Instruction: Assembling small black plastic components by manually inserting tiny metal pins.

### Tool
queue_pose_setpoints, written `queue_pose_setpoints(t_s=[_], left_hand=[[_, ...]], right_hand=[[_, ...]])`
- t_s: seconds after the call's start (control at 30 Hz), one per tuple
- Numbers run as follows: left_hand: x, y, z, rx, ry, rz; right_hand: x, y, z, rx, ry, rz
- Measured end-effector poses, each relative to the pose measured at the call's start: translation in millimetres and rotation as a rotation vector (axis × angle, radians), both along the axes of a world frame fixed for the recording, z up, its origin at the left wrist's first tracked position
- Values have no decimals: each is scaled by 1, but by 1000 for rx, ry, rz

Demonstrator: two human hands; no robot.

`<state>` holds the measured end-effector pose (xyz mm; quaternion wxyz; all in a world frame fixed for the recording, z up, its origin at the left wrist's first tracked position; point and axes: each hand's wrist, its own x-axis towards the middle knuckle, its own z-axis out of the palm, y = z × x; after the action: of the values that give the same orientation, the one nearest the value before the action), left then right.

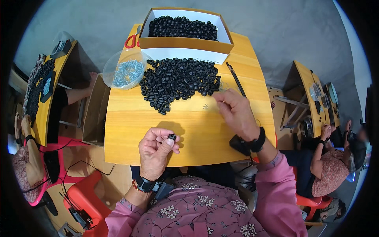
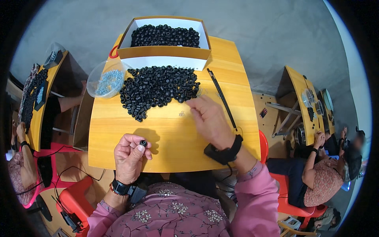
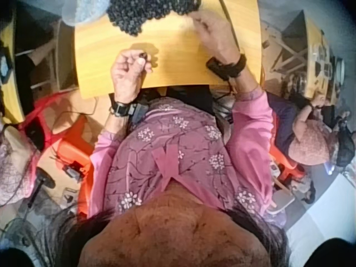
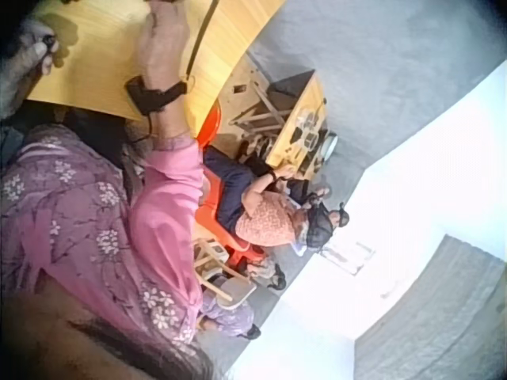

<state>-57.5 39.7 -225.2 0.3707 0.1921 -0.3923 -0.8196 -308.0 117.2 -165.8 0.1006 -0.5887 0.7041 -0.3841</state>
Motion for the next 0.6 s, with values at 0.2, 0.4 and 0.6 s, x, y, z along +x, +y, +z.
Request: queue_pose_setpoints(t_s=[0.2,0.4,0.6], left_hand=[[-1,1,2,-37,-30,-11],[0,0,2,-61,-38,-21],[1,0,2,-50,-36,-27]], right_hand=[[-17,-10,-19,25,125,175],[-15,-19,-28,190,344,182],[-21,-15,-16,73,49,162]])
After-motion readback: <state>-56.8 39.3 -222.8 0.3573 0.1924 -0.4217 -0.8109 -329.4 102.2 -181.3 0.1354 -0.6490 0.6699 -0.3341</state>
